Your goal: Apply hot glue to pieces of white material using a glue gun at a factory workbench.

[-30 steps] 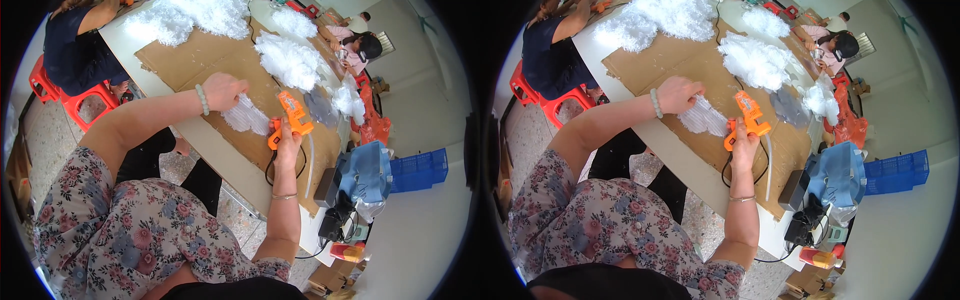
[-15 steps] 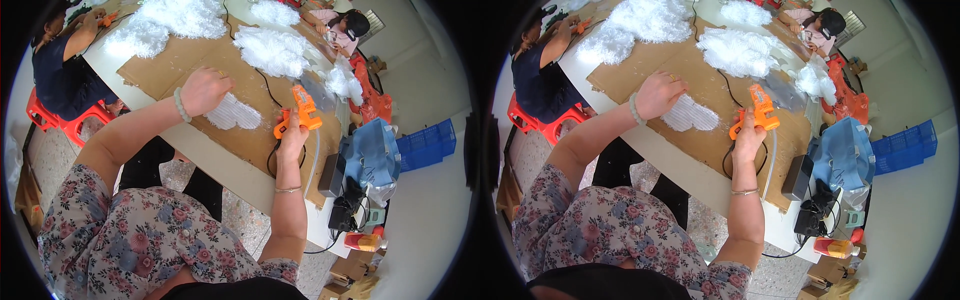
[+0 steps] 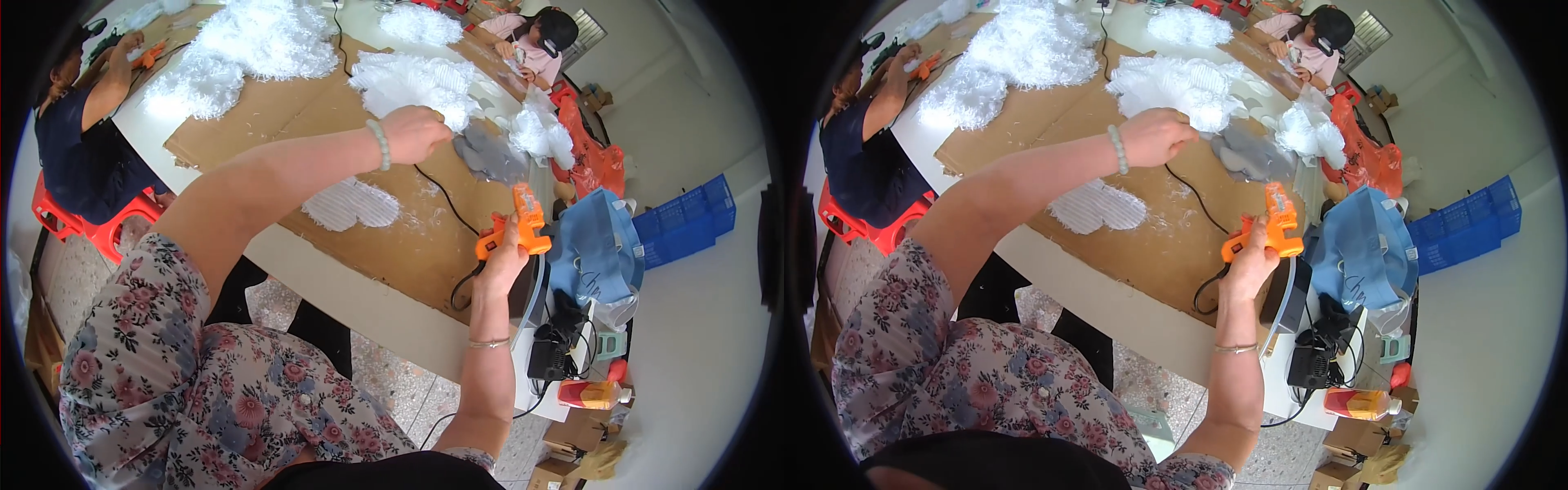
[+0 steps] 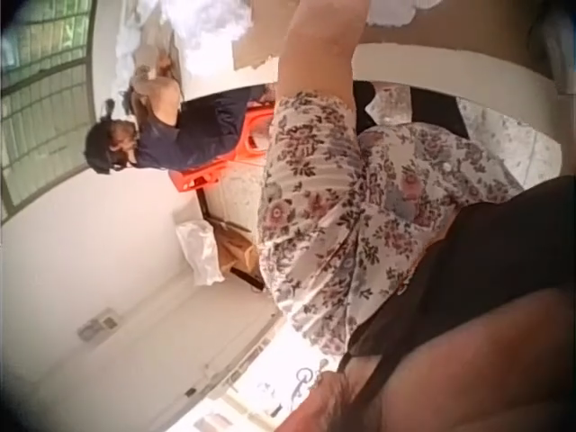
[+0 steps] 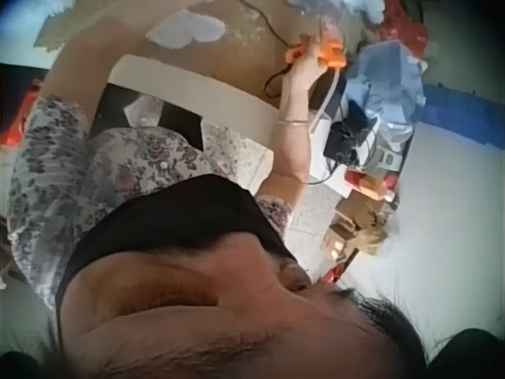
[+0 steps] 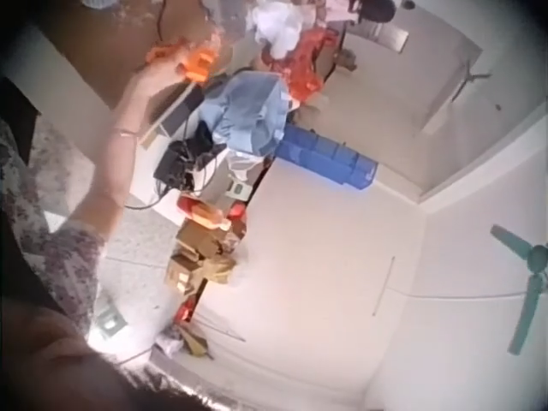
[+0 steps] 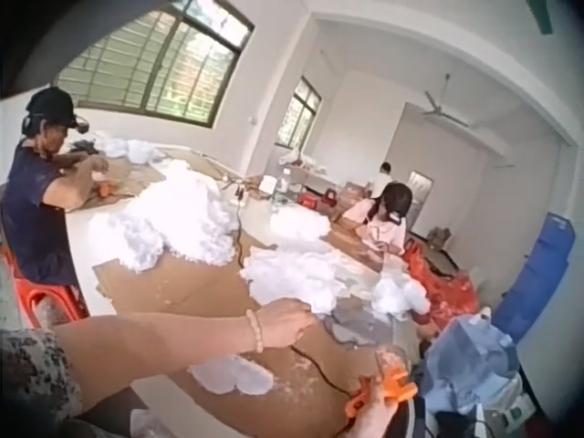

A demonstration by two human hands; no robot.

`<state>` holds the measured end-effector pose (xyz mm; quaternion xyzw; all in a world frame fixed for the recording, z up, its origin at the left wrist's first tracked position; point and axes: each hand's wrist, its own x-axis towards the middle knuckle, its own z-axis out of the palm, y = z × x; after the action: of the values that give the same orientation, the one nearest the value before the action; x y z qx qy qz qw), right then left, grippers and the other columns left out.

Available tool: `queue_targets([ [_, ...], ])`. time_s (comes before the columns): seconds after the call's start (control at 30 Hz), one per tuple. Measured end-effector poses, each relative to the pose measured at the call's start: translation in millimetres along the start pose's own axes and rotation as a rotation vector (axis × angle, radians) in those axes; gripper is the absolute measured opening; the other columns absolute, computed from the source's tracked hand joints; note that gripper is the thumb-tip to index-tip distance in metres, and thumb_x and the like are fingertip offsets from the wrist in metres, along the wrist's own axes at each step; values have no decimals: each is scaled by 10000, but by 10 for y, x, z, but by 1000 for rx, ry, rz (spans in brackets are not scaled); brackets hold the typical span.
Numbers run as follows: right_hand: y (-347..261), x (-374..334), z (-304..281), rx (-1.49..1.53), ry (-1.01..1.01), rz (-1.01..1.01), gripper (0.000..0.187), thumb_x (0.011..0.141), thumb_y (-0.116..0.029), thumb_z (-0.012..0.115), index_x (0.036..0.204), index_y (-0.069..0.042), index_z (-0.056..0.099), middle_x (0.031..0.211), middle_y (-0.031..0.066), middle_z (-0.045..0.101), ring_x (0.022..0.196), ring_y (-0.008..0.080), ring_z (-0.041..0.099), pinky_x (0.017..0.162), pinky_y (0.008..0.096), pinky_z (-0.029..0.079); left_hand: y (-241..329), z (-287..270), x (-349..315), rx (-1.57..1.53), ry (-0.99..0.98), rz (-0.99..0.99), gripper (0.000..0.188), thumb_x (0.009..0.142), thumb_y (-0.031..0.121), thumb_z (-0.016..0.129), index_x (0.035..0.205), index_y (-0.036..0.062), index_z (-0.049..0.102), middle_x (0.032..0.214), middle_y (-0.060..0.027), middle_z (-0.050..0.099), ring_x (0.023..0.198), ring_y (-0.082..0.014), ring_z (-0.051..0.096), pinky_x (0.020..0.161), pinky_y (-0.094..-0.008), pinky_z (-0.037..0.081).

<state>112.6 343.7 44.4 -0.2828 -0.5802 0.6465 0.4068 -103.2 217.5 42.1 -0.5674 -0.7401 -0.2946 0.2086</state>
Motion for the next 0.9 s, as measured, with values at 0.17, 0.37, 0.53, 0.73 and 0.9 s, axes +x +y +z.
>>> queue_targets([
  [0.17, 144, -174, -104, -92, -86, 31, 220, 924, -232, 555, 963, -23, 610, 789, 51, 630, 555, 103, 533, 509, 233, 422, 94, 563, 507, 8, -93, 18, 198, 723, 19, 582, 892, 59, 678, 815, -115, 629, 794, -322, 601, 719, -411, 493],
  [0.37, 142, -183, -115, -148, -185, 64, 238, 934, -239, 541, 920, -18, 628, 711, 38, 602, 556, 82, 517, 503, 221, 395, -25, 1150, 880, 187, -186, 39, 167, 786, 111, 534, 887, 100, 666, 895, -112, 667, 976, -288, 611, 840, -446, 470],
  [0.53, 182, -162, -108, -89, -177, 82, 203, 936, -209, 535, 943, -19, 606, 840, 59, 648, 583, 88, 536, 519, 224, 418, -94, 1154, 1005, 311, -368, 16, 285, 843, 145, 484, 1077, 146, 648, 863, -100, 666, 1026, -267, 583, 1005, -560, 326],
  [0.73, 220, -119, -127, -76, -155, 74, 191, 931, -204, 542, 945, -23, 602, 857, 58, 652, 591, 96, 546, 536, 241, 437, -38, 1031, 965, 365, -403, 165, 191, 782, 125, 554, 915, 115, 690, 797, -123, 675, 860, -273, 657, 971, -543, 354],
  [0.9, 191, -184, -114, -44, -108, 73, 193, 929, -205, 543, 936, -23, 607, 852, 57, 650, 577, 102, 544, 540, 245, 443, 23, 998, 892, 257, -475, -35, 204, 793, 87, 521, 928, 86, 674, 905, -113, 658, 939, -281, 627, 964, -559, 365],
])
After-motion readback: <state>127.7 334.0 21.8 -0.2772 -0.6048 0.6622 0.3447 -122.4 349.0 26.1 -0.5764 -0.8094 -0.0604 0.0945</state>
